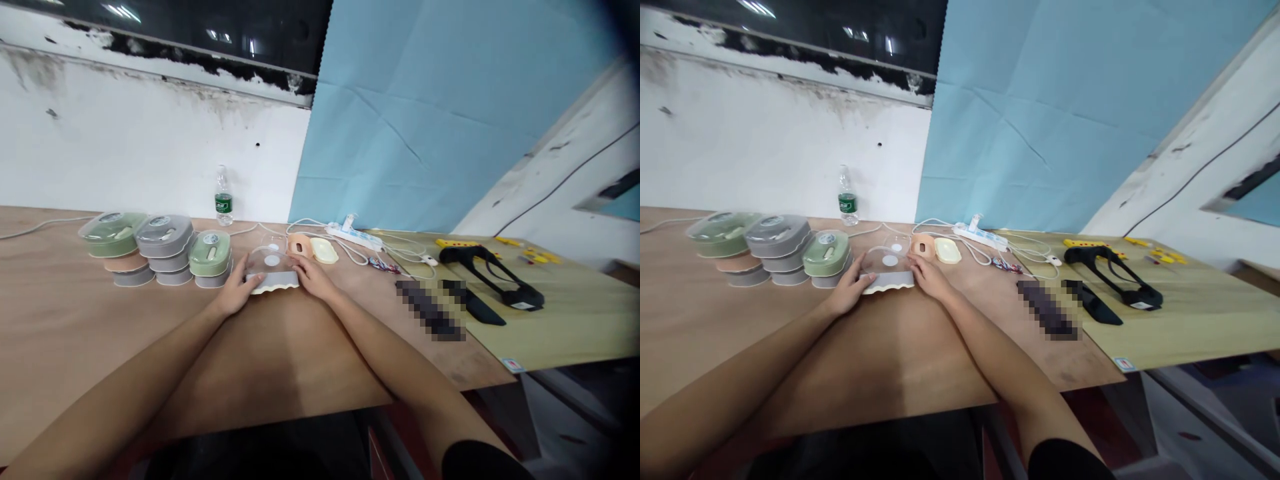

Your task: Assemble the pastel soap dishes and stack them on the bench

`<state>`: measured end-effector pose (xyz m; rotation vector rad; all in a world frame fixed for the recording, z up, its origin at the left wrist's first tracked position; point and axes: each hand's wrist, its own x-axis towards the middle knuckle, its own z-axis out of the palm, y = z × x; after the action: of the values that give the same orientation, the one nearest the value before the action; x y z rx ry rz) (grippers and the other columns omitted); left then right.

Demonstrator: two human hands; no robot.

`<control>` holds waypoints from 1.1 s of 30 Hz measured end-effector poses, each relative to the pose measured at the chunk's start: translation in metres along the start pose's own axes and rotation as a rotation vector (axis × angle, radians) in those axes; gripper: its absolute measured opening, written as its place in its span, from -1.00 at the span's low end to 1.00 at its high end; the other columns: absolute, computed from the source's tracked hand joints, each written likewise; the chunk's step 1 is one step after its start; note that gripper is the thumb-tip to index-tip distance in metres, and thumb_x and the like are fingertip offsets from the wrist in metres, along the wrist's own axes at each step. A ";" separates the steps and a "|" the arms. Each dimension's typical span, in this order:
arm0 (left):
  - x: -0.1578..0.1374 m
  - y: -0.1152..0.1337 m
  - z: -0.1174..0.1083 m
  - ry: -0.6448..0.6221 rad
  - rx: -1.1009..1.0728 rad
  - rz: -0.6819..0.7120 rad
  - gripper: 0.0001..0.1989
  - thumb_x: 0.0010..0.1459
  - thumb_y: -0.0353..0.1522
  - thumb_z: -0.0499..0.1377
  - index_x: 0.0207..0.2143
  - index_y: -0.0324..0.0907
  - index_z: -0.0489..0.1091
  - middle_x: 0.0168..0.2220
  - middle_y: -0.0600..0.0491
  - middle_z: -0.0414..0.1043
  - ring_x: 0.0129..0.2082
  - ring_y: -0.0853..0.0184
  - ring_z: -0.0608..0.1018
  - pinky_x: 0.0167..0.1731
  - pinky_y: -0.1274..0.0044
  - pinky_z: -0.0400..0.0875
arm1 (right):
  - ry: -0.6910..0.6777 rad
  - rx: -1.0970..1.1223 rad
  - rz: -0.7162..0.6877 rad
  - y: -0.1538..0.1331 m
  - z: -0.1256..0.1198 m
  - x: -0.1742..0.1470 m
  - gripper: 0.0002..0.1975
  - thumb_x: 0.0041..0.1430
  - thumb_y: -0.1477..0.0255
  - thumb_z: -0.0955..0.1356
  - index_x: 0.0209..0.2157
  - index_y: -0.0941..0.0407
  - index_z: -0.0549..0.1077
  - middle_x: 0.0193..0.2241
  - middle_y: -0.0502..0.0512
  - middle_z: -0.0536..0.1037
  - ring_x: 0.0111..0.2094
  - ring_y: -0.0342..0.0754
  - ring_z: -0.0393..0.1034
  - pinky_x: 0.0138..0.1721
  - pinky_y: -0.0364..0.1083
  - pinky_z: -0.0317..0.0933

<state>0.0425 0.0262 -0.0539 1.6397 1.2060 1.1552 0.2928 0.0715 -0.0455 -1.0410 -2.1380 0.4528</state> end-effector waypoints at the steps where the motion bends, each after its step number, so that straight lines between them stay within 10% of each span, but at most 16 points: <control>1: 0.001 -0.001 0.000 0.003 -0.002 0.000 -0.12 0.14 -0.06 0.14 0.34 -0.25 -0.16 0.25 -0.22 0.14 0.26 0.12 0.22 0.22 0.28 0.08 | -0.010 -0.022 0.012 -0.001 -0.002 0.003 -0.60 0.28 0.37 0.22 0.13 0.10 0.30 -0.09 0.17 0.55 -0.10 -0.03 0.44 -0.07 -0.02 0.27; 10: -0.002 -0.007 0.000 0.002 0.069 0.050 -0.13 0.15 -0.08 0.13 0.35 -0.21 -0.20 0.34 -0.19 -0.06 0.32 0.10 0.06 0.27 0.24 -0.06 | 0.177 -0.328 0.305 -0.006 0.001 0.036 -0.78 0.19 0.28 0.27 -0.34 0.08 0.50 -0.43 0.03 0.57 -0.37 -0.05 0.42 -0.34 -0.13 0.19; 17: -0.009 0.001 -0.001 -0.013 0.202 0.124 -0.27 0.19 -0.10 0.10 0.31 -0.18 -0.07 0.31 -0.18 0.00 0.29 0.07 0.12 0.24 0.20 0.01 | 0.333 -0.287 0.503 0.005 0.004 0.057 -0.66 0.19 0.32 0.23 -0.01 0.07 0.37 -0.15 0.13 0.55 -0.16 0.07 0.43 -0.20 -0.04 0.26; 33: -0.016 0.013 -0.003 -0.135 0.466 0.336 -0.36 0.20 -0.12 0.08 0.26 -0.14 0.03 0.24 -0.16 0.05 0.23 0.06 0.21 0.19 0.21 0.14 | 0.011 -0.303 0.379 -0.016 0.022 0.078 -0.59 0.22 0.06 0.25 -0.27 0.08 0.53 -0.35 0.11 0.59 -0.26 0.01 0.44 -0.24 -0.10 0.20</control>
<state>0.0405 0.0079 -0.0446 2.3030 1.2013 0.9815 0.2350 0.1227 -0.0170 -1.6299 -2.0412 0.2992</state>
